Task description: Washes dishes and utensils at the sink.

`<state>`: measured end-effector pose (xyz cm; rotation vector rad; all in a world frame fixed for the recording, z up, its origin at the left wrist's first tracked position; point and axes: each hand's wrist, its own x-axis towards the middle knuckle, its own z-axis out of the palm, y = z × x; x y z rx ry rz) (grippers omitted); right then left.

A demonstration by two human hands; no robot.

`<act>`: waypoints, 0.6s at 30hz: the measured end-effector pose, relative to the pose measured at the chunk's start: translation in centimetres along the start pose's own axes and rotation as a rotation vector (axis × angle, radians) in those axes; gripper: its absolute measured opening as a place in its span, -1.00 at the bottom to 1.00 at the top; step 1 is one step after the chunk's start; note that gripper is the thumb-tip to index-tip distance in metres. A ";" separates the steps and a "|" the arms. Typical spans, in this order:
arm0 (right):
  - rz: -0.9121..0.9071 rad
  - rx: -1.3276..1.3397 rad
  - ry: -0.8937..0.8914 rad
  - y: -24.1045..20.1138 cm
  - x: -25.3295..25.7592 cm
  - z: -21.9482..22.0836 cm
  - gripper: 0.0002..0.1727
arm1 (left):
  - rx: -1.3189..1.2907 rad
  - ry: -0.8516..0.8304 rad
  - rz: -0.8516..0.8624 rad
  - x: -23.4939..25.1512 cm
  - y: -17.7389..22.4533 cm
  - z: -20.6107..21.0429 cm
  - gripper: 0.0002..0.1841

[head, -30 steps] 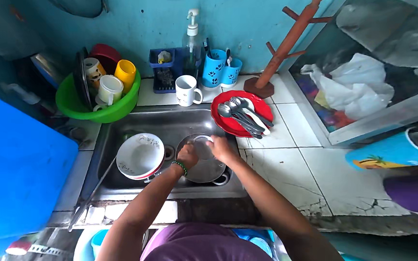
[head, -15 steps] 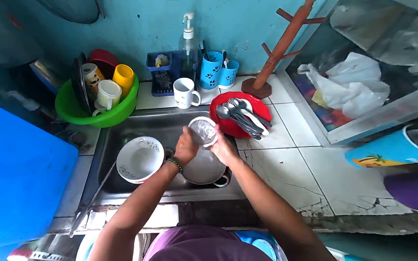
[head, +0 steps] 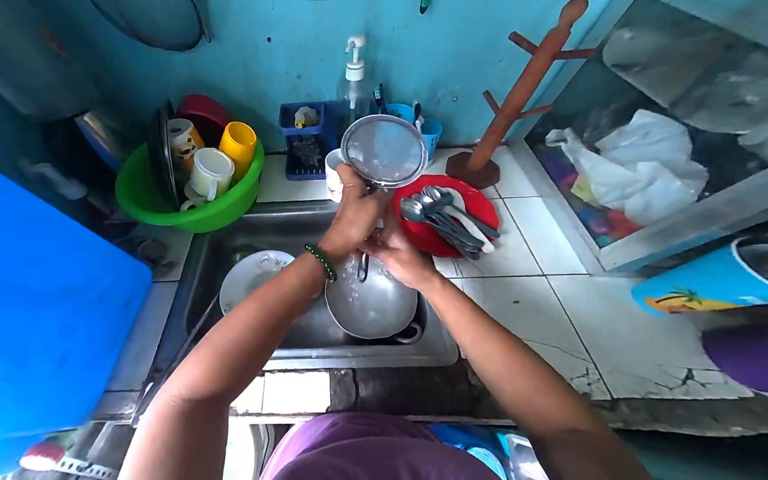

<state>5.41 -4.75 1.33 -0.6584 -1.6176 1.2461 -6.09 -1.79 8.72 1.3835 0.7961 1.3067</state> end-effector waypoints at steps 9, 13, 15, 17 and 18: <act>0.824 -1.099 -0.368 7.2 -2.9 0.2 -0.44 | 0.056 0.077 -0.212 -3.3 -1.9 -3.3 -0.75; 1.026 -0.582 -0.063 7.2 -2.6 0.5 -0.66 | 0.063 0.194 -0.358 -6.4 -5.2 -5.1 -0.75; 0.924 -0.142 0.092 4.9 -1.3 0.8 -0.66 | 0.012 0.222 -0.422 -6.4 -6.8 -5.7 -0.69; 0.719 -0.044 0.073 1.0 -0.3 1.2 -0.68 | 0.002 0.215 -0.475 -6.5 -7.6 -5.8 -0.70; 0.604 -0.078 0.054 -0.8 0.0 1.4 -0.70 | 0.013 0.211 -0.489 -6.6 -7.7 -5.5 -0.73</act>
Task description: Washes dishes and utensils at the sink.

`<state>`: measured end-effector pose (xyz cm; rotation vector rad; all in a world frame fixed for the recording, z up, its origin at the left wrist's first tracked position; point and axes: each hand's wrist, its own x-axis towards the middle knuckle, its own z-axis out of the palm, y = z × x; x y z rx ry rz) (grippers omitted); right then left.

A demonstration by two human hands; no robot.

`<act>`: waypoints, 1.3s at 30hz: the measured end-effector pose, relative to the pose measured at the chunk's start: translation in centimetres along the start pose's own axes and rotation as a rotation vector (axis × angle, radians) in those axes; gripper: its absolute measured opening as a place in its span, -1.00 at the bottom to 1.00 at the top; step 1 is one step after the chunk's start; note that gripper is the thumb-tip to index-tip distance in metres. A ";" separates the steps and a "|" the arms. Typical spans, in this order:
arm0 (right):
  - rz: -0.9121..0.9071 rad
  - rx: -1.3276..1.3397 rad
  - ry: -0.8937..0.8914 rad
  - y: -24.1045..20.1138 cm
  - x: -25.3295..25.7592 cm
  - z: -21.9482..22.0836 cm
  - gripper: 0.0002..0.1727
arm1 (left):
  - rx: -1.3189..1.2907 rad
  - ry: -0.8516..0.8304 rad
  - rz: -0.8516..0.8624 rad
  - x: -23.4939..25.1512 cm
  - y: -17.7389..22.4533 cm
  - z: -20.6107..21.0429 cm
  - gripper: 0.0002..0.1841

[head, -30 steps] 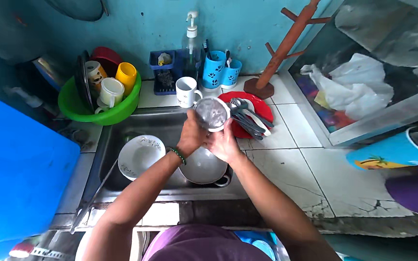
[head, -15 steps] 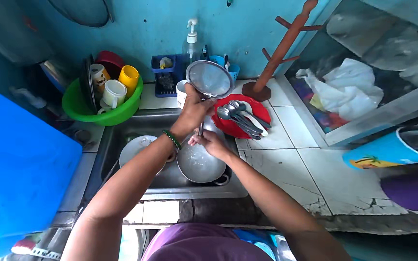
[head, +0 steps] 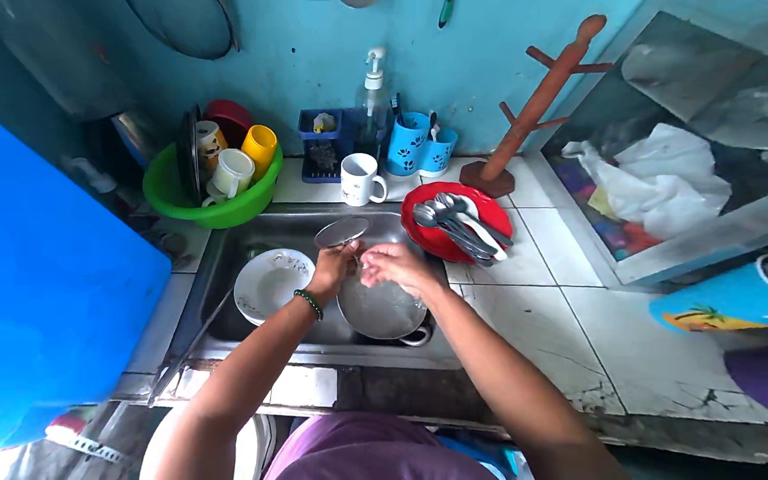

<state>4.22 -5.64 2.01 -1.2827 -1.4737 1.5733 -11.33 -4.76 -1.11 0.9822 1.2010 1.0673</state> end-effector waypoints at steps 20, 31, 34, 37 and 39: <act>-0.179 -0.505 0.233 6.9 -1.1 -0.3 -0.72 | -0.011 -0.116 0.155 -3.2 4.2 0.7 -0.77; -0.107 -0.816 0.566 2.2 -4.6 -8.2 -0.64 | 1.038 0.263 0.219 -7.4 2.1 -13.0 -0.58; 0.101 -0.962 0.588 1.3 -5.2 -12.7 -0.61 | 1.140 0.381 0.020 -8.7 1.3 -15.9 -0.52; 0.249 -1.117 0.535 2.4 -4.5 -16.4 -0.57 | 1.169 0.428 -0.181 -9.4 0.5 -16.9 -0.37; 0.330 -1.178 0.506 3.0 -3.9 -17.9 -0.56 | 1.153 0.467 -0.212 -9.3 -0.1 -17.2 -0.28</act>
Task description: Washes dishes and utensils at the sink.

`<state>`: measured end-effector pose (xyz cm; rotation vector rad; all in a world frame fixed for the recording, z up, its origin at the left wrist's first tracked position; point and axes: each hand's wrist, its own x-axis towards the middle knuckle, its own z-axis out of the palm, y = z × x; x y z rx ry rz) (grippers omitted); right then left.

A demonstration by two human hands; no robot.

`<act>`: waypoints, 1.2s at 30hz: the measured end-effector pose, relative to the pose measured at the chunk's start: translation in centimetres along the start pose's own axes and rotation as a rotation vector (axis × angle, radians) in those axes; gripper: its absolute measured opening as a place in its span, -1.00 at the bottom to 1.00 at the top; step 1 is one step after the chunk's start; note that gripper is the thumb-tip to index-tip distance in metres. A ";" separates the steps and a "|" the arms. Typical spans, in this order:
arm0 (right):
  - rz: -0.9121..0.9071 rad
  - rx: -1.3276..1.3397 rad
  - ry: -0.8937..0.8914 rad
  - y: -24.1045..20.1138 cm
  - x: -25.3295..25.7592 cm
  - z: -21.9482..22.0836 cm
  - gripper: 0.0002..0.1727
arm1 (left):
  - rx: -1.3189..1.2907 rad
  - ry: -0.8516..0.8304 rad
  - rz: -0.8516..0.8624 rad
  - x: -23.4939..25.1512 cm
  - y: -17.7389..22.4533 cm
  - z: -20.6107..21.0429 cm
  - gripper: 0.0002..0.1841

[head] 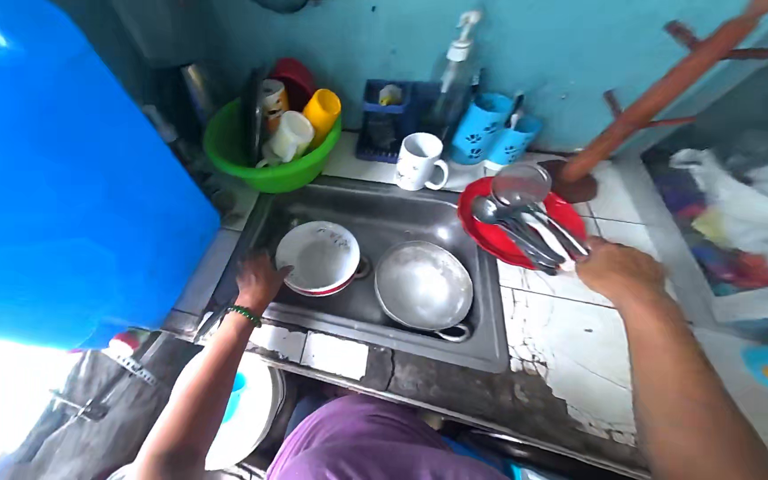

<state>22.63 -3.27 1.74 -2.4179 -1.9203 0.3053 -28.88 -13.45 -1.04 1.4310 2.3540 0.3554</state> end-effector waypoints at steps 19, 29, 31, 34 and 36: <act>-0.302 0.698 -0.368 -13.4 -4.8 10.7 -0.59 | -0.304 -0.119 -0.156 2.1 1.8 -1.1 -0.51; 0.472 1.534 -0.235 -16.1 -4.8 11.6 -0.55 | 0.034 0.256 0.545 -2.7 6.6 -2.6 -0.78; 0.575 1.641 -0.123 -16.6 -5.1 11.5 -0.56 | -0.002 0.378 0.731 -2.2 6.6 -1.8 -0.80; 0.665 1.750 0.053 -17.9 -5.5 12.0 -0.63 | -0.154 0.435 0.811 -1.7 7.5 -0.9 -0.67; 0.673 1.843 -0.027 -17.7 -5.2 12.7 -0.63 | -0.302 0.373 0.726 -1.7 8.2 -0.1 -0.50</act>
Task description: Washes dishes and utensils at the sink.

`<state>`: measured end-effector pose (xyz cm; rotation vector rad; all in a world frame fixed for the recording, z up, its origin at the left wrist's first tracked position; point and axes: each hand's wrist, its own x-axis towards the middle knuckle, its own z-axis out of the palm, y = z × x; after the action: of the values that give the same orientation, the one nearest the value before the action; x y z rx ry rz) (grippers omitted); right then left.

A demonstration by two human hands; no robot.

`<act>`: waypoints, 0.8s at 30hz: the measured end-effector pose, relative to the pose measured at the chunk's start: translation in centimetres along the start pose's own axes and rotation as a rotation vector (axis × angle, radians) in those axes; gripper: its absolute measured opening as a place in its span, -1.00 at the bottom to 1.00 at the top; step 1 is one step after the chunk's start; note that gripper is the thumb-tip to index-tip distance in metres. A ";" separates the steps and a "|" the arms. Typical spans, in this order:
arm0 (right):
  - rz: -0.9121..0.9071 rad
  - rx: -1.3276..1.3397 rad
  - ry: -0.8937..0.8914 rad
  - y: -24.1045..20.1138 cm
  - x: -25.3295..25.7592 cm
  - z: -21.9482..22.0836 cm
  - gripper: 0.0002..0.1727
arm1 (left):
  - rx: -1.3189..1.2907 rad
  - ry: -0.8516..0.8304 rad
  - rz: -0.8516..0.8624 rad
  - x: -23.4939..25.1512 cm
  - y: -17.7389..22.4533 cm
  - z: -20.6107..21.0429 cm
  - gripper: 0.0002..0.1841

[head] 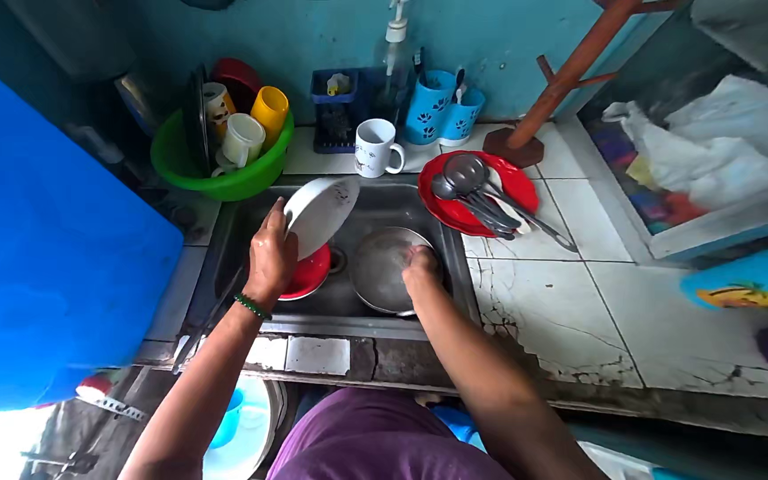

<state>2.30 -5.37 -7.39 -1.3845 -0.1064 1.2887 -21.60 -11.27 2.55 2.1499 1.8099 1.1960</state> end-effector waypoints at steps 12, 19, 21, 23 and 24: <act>-0.263 -0.743 -1.008 -8.3 -9.7 6.6 -0.62 | -0.970 -0.294 -0.970 0.9 1.3 6.9 -0.56; -0.178 -0.176 -0.071 -2.7 -2.3 2.1 -0.58 | -0.539 -0.540 -0.793 1.7 2.4 3.1 -0.56; -0.166 -0.063 0.109 -0.6 -1.7 1.2 -0.59 | -0.421 -0.516 -0.665 1.9 3.2 2.3 -0.50; -0.132 0.024 0.213 0.5 -1.4 0.9 -0.63 | -0.349 -0.499 -0.577 1.8 4.1 1.9 -0.47; -0.078 0.091 0.192 0.8 -1.1 0.6 -0.60 | -0.335 -0.496 -0.554 1.8 4.5 1.8 -0.46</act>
<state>0.94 -5.96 -7.17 -1.4043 0.0293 1.0781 -16.90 -10.28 4.59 1.4479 1.6640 0.6928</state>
